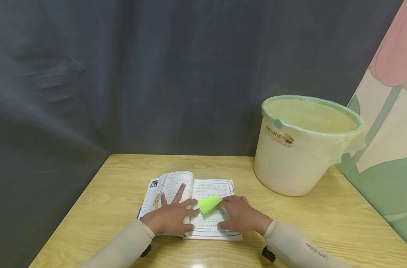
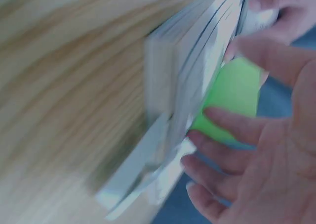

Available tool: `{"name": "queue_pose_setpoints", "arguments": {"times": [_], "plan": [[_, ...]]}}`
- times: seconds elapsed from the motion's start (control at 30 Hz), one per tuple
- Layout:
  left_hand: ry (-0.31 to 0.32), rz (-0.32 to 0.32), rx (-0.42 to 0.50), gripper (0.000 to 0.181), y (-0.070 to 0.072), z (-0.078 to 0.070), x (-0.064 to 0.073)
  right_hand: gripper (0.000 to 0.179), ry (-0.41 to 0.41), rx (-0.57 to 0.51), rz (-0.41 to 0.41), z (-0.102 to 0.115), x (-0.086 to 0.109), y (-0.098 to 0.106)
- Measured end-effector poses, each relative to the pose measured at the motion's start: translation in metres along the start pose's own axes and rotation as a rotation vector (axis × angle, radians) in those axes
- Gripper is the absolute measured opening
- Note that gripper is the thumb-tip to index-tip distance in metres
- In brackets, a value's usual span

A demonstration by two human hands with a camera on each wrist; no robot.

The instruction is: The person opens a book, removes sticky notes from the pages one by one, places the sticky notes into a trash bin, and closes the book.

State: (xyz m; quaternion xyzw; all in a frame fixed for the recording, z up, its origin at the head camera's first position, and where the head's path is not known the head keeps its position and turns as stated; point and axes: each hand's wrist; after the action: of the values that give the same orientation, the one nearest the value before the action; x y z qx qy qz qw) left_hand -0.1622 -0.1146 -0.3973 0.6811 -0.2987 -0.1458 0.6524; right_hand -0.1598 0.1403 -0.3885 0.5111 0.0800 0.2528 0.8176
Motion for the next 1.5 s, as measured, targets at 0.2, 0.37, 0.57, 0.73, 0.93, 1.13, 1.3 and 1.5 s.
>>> {"name": "queue_pose_setpoints", "arguments": {"times": [0.2,0.37,0.57,0.73,0.93,1.13,1.3,1.5], "plan": [[0.008,0.007,-0.009,0.050,0.001,-0.004,-0.002,0.048,-0.017,0.075,-0.183,0.016,-0.010,-0.008],[0.019,0.001,-0.022,0.049,0.002,-0.004,-0.002,0.058,0.056,0.163,-0.402,0.019,-0.021,-0.012],[0.018,-0.008,-0.043,0.049,0.004,-0.003,-0.003,0.038,0.136,0.206,-0.345,0.024,-0.028,-0.017],[0.019,0.001,-0.056,0.048,0.003,-0.004,-0.004,0.012,0.207,0.320,-0.315,0.024,-0.027,-0.027],[0.012,0.001,-0.094,0.049,0.005,-0.006,-0.007,0.007,0.268,0.371,-0.411,0.023,-0.030,-0.030],[0.024,-0.006,-0.102,0.049,0.005,-0.006,-0.006,0.006,0.276,0.330,-0.465,0.027,-0.034,-0.023],[0.025,-0.002,-0.119,0.050,0.006,-0.006,-0.006,0.006,0.269,0.295,-0.466,0.029,-0.036,-0.020],[0.030,0.011,-0.147,0.050,0.007,-0.007,-0.006,0.005,0.236,0.235,-0.458,0.027,-0.037,-0.017]]}}
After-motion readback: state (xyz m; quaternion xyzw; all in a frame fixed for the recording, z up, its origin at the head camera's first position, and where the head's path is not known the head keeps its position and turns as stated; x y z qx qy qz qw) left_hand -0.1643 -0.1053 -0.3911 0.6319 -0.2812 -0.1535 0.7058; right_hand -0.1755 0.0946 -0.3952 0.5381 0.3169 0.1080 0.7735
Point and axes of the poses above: each hand's wrist, its own x-axis away from the middle knuckle, its own y-axis out of the back of the hand, z = x × y, and after that the axes turned 8 degrees about -x, right-handed
